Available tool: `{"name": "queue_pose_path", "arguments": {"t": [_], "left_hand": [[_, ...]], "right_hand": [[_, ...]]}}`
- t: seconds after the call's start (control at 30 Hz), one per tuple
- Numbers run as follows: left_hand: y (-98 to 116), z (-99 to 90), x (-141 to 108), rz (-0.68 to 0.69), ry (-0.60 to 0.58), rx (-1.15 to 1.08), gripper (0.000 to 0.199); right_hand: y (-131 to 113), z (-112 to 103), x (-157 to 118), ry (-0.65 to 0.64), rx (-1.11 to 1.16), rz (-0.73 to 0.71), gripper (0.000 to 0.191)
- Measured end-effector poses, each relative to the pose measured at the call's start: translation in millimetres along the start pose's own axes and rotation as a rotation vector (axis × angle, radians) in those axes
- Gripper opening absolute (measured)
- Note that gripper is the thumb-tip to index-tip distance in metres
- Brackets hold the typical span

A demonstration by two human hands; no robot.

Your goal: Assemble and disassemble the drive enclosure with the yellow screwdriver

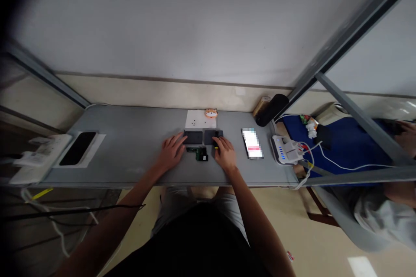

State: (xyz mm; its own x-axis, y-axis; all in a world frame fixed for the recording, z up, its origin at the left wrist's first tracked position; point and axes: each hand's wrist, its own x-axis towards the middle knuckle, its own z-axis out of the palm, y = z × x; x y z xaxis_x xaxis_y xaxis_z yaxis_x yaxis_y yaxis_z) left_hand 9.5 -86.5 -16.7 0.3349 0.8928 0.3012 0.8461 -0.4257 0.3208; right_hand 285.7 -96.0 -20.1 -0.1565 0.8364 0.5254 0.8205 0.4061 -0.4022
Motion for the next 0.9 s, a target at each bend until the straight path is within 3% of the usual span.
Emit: {"name": "queue_pose_path", "arguments": {"t": [0.3, 0.6, 0.9], "left_hand": [[0.0, 4.9, 5.4, -0.095, 0.001, -0.022, 0.050], [3.3, 2.2, 7.5, -0.102, -0.076, -0.014, 0.053], [1.0, 2.2, 5.6, -0.101, -0.053, -0.001, 0.051]], "right_hand": [[0.6, -0.4, 1.2, -0.030, -0.033, 0.007, 0.058], [3.3, 3.0, -0.4, -0.005, -0.014, 0.016, 0.054], [1.8, 1.5, -2.0, 0.059, -0.016, -0.022, 0.053]]}}
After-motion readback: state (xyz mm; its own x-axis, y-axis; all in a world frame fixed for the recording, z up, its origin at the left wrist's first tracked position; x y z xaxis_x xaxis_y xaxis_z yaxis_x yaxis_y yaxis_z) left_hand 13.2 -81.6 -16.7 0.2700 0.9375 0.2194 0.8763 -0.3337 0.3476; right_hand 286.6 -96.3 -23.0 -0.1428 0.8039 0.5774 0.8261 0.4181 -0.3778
